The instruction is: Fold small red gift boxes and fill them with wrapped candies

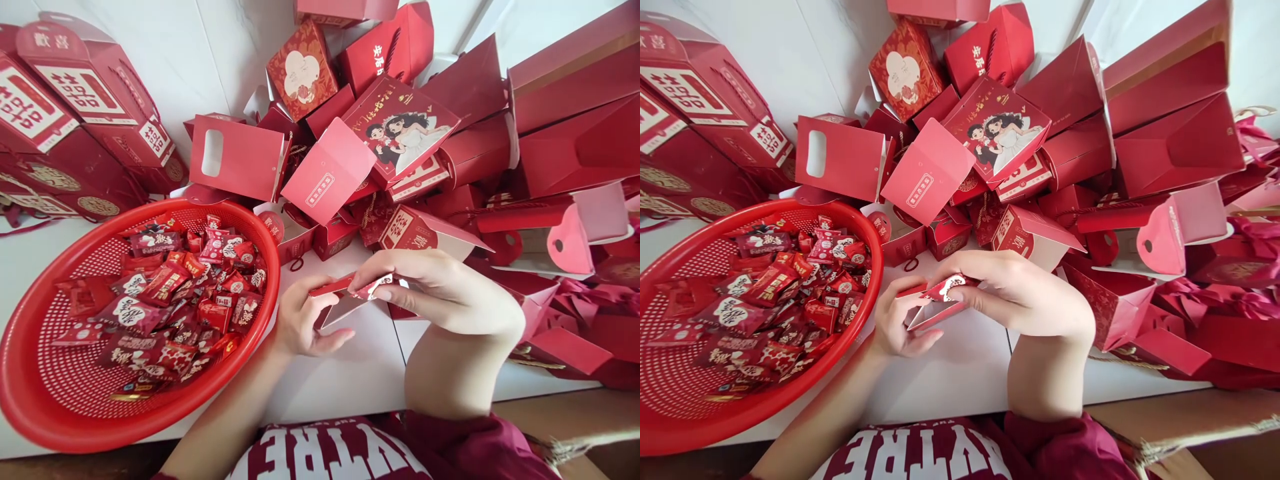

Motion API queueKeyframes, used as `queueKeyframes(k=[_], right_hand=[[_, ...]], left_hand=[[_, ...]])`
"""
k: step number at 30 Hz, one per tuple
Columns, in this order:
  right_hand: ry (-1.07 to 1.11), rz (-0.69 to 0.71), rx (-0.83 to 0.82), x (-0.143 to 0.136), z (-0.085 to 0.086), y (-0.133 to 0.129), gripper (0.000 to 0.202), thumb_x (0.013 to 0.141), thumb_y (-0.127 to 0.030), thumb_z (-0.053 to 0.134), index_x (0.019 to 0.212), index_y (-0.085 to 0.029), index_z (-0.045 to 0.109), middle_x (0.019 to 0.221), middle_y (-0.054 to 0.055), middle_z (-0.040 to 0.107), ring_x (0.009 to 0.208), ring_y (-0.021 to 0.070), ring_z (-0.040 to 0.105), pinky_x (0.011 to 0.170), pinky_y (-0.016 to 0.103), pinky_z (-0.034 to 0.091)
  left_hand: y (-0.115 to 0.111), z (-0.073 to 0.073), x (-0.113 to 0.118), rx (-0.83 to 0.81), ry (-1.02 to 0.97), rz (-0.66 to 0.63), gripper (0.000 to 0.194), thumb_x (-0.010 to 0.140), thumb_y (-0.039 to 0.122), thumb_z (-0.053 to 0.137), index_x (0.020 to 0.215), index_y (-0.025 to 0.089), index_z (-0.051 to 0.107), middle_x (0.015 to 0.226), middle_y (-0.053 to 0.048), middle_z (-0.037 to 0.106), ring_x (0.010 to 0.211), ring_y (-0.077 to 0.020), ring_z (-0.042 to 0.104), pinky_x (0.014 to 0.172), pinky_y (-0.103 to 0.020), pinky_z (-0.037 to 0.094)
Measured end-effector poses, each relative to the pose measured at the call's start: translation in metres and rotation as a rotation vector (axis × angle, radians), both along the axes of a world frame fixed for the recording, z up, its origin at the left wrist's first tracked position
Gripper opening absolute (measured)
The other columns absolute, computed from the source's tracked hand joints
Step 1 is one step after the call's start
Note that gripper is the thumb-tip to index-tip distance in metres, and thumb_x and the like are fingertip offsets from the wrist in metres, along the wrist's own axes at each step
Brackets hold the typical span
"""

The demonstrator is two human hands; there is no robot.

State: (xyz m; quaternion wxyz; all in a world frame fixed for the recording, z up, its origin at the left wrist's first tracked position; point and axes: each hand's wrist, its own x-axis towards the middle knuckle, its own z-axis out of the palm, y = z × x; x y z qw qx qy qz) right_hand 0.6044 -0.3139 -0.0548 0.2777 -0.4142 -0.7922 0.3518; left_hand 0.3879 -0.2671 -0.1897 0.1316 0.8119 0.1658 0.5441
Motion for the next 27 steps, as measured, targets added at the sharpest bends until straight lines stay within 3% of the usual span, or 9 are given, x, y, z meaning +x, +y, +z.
queueKeyframes(k=[3, 5, 9, 15, 21, 27], right_hand=[[-0.007, -0.034, 0.009, -0.001, 0.001, -0.001, 0.020, 0.101, -0.019, 0.051, 0.117, -0.018, 0.063, 0.101, 0.006, 0.072, 0.083, 0.0113, 0.068, 0.074, 0.020, 0.054], [0.001, -0.021, 0.010, -0.002, 0.002, -0.001, 0.018, 0.101, -0.019, 0.051, 0.114, -0.017, 0.063, 0.100, 0.006, 0.072, 0.085, 0.0118, 0.069, 0.076, 0.021, 0.054], [0.000, 0.041, 0.056, -0.004, 0.005, -0.001, 0.019, 0.100, -0.015, 0.051, 0.115, -0.016, 0.063, 0.105, 0.008, 0.072, 0.093, 0.0129, 0.070, 0.082, 0.021, 0.054], [0.118, 0.242, 0.138, -0.009, 0.007, 0.000, 0.023, 0.102, -0.020, 0.050, 0.117, -0.018, 0.067, 0.110, 0.009, 0.074, 0.110, 0.0167, 0.069, 0.095, 0.027, 0.054], [-0.036, 0.028, 0.090, -0.019, -0.003, 0.003, 0.026, 0.102, -0.022, 0.050, 0.121, -0.023, 0.068, 0.115, 0.005, 0.074, 0.101, 0.0158, 0.071, 0.086, 0.025, 0.056], [-0.180, -0.116, 0.106, -0.025, -0.007, 0.004, 0.022, 0.097, -0.016, 0.056, 0.112, -0.023, 0.070, 0.108, 0.004, 0.075, 0.095, 0.0163, 0.071, 0.084, 0.026, 0.053]], left_hand=[[-0.004, 0.003, -0.001, -0.188, -0.076, -0.137, 0.031, 0.094, 0.047, 0.044, 0.094, 0.019, 0.055, 0.118, -0.013, 0.063, 0.105, -0.0262, 0.066, 0.080, -0.039, 0.059], [-0.007, 0.003, -0.001, -0.239, -0.101, -0.155, 0.027, 0.093, 0.044, 0.044, 0.090, 0.019, 0.053, 0.122, -0.014, 0.062, 0.109, -0.0281, 0.065, 0.082, -0.042, 0.058], [-0.009, 0.001, 0.000, -0.211, -0.126, -0.143, 0.035, 0.088, 0.053, 0.052, 0.088, 0.019, 0.051, 0.127, -0.014, 0.059, 0.107, -0.0297, 0.066, 0.082, -0.044, 0.060], [-0.008, -0.002, -0.001, -0.119, -0.129, -0.121, 0.041, 0.090, 0.061, 0.051, 0.093, 0.020, 0.049, 0.133, -0.015, 0.054, 0.104, -0.0284, 0.069, 0.081, -0.045, 0.063], [-0.009, 0.000, -0.004, -0.046, -0.092, 0.056, 0.040, 0.090, 0.062, 0.045, 0.086, 0.023, 0.050, 0.114, -0.014, 0.061, 0.104, -0.0316, 0.066, 0.072, -0.049, 0.062], [-0.007, -0.004, -0.004, -0.055, -0.106, 0.078, 0.042, 0.089, 0.064, 0.044, 0.083, 0.022, 0.048, 0.119, -0.013, 0.060, 0.104, -0.0308, 0.065, 0.075, -0.050, 0.060]])
